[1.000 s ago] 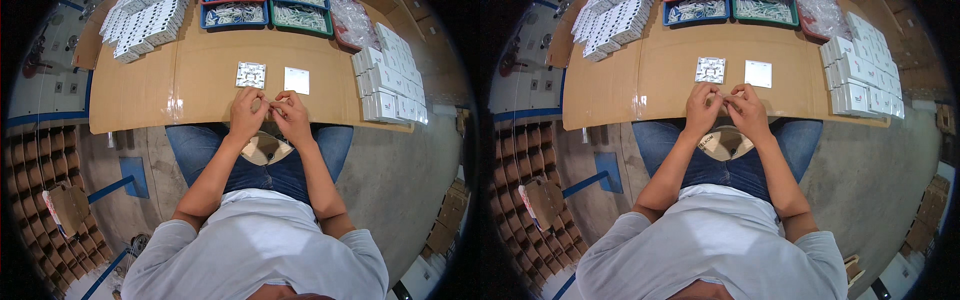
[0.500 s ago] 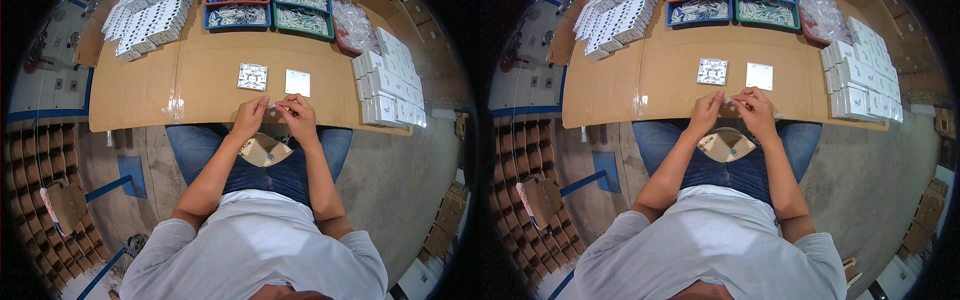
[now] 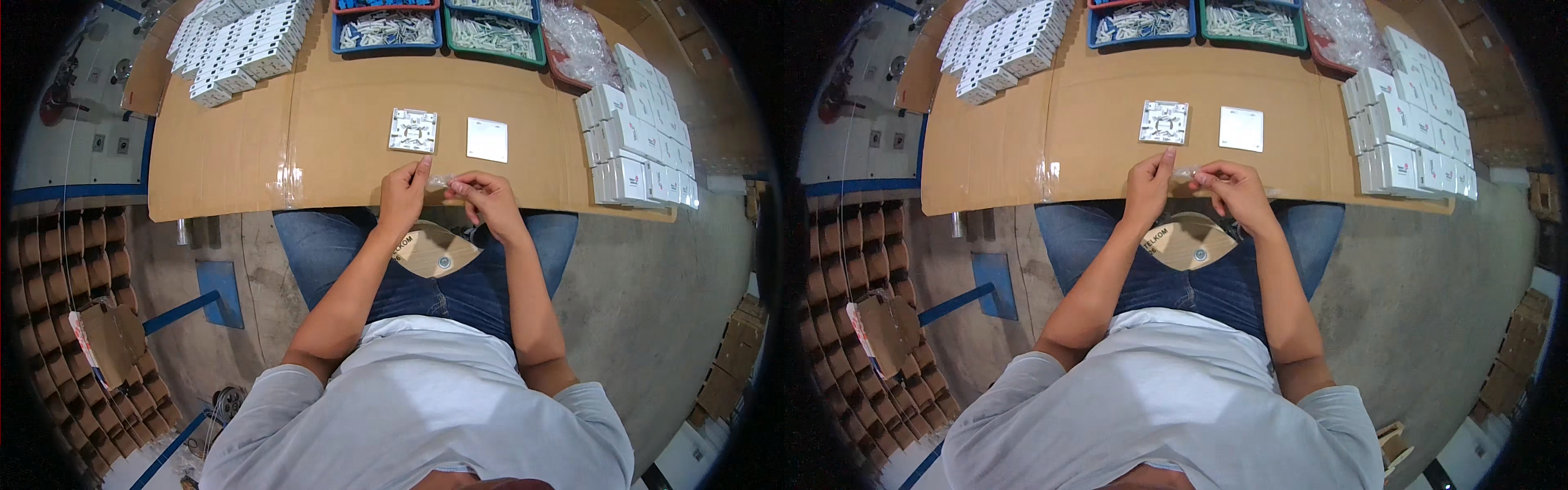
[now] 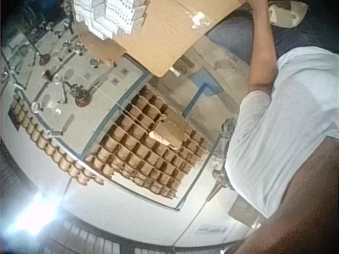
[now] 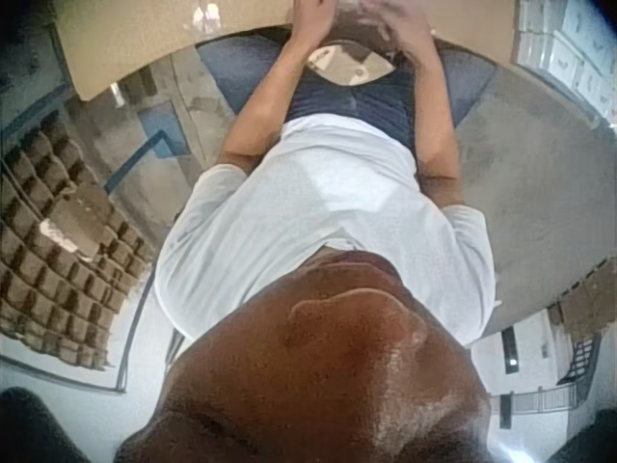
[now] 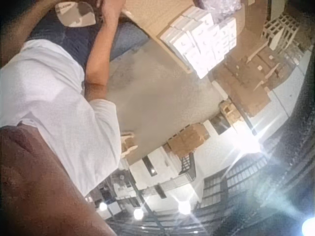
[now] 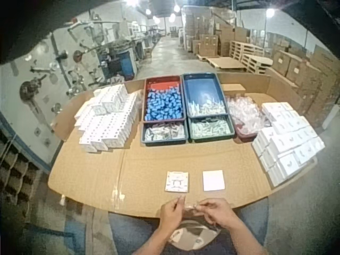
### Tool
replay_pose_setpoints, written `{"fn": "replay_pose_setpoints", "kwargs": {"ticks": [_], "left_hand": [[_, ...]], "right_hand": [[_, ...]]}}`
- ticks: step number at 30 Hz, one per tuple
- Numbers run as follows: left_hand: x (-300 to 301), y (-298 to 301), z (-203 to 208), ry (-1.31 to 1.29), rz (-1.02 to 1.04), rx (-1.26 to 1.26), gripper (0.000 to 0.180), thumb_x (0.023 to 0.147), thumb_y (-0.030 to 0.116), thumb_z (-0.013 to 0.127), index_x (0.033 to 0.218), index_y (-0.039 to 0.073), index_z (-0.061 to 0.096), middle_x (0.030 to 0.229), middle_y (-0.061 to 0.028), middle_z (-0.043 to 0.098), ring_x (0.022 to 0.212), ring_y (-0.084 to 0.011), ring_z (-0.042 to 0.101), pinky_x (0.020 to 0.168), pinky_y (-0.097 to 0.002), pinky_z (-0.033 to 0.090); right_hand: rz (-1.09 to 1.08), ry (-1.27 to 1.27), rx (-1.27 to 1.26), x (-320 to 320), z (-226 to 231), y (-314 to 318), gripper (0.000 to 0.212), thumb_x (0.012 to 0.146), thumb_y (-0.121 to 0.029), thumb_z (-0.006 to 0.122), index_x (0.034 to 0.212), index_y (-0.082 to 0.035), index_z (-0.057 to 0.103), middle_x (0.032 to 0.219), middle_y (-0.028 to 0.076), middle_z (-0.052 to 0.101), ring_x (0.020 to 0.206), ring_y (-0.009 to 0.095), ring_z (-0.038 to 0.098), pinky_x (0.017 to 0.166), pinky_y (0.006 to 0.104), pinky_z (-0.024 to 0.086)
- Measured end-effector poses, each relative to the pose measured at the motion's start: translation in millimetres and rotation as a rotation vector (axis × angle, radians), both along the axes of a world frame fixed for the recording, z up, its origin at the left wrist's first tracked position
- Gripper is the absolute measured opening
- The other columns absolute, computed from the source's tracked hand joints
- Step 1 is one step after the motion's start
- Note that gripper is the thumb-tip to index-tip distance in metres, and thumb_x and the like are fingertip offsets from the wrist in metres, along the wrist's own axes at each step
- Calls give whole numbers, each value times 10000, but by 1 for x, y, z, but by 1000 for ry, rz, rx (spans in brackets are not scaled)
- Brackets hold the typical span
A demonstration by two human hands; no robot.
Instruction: Inspecting electrical components and packaging them into white boxes.
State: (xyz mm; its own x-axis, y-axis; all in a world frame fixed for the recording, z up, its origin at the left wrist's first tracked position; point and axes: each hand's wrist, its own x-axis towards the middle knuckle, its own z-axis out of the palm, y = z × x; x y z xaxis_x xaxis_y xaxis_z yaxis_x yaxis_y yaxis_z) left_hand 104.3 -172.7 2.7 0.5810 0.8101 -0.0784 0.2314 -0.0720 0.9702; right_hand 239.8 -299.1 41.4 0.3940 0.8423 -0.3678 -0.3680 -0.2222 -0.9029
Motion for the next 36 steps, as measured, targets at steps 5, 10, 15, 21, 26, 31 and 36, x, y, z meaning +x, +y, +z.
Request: {"fn": "replay_pose_setpoints", "kwargs": {"ticks": [5, 10, 15, 21, 26, 31, 36], "left_hand": [[-2, 6, -4, 53, 34, -124, 553, 1051, 390, 564, 696, -33, 537, 545, -30, 402, 570, -94, 351, 504, -354, 326], [-3, 5, 6, -59, 90, -37, 382, 1007, 337, 642, 841, -6, 613, 673, -58, 538, 620, -124, 459, 553, -345, 393], [3, -1, 37, -92, -178, 718, 526, 815, 283, 805, 1276, 103, 625, 1179, -92, 651, 1108, -284, 591, 1001, -404, 412], [-3, -4, 16, 52, -313, 613, 486, 831, 270, 785, 1282, 134, 667, 1081, -77, 688, 1043, -262, 628, 1043, -425, 370], [2, -5, -7, -130, -248, 228, 334, 872, 186, 756, 1185, 81, 712, 980, -86, 716, 842, -235, 675, 858, -374, 507], [1, -8, 1, -120, -301, -143, 252, 944, 110, 705, 1184, 32, 707, 906, -75, 733, 782, -113, 659, 689, -256, 530], [-1, -5, -6, -146, -272, -306, 251, 980, 162, 680, 1178, 12, 713, 907, -32, 722, 799, -76, 631, 699, -235, 517]], "right_hand": [[-142, -23, 68, 7, -23, -6, 123, 949, -120, 718, 1008, -12, 717, 800, -8, 654, 544, 41, 432, 481, 212, 322], [-274, -113, 68, 8, -16, 0, 105, 957, -141, 713, 976, -38, 723, 776, -19, 636, 546, 42, 448, 492, 210, 352], [-178, -17, 43, 2, -17, 1, 153, 952, -139, 717, 1065, -36, 717, 768, -2, 665, 571, 36, 534, 497, 197, 400], [-110, -127, 15, 8, -24, -6, 170, 968, -108, 676, 1117, -31, 707, 736, -12, 636, 575, 42, 525, 504, 192, 390], [-74, -125, -27, 12, -26, -7, 176, 966, -76, 660, 1122, -6, 700, 742, -14, 611, 601, 39, 513, 530, 201, 410], [-75, -368, 106, 13, -34, -8, 160, 927, 0, 683, 1084, 15, 710, 871, 0, 623, 692, 32, 536, 594, 195, 445], [-65, -669, 250, 8, -18, -3, 97, 870, 25, 743, 966, 36, 732, 962, 32, 655, 729, 25, 537, 614, 179, 435]]}}
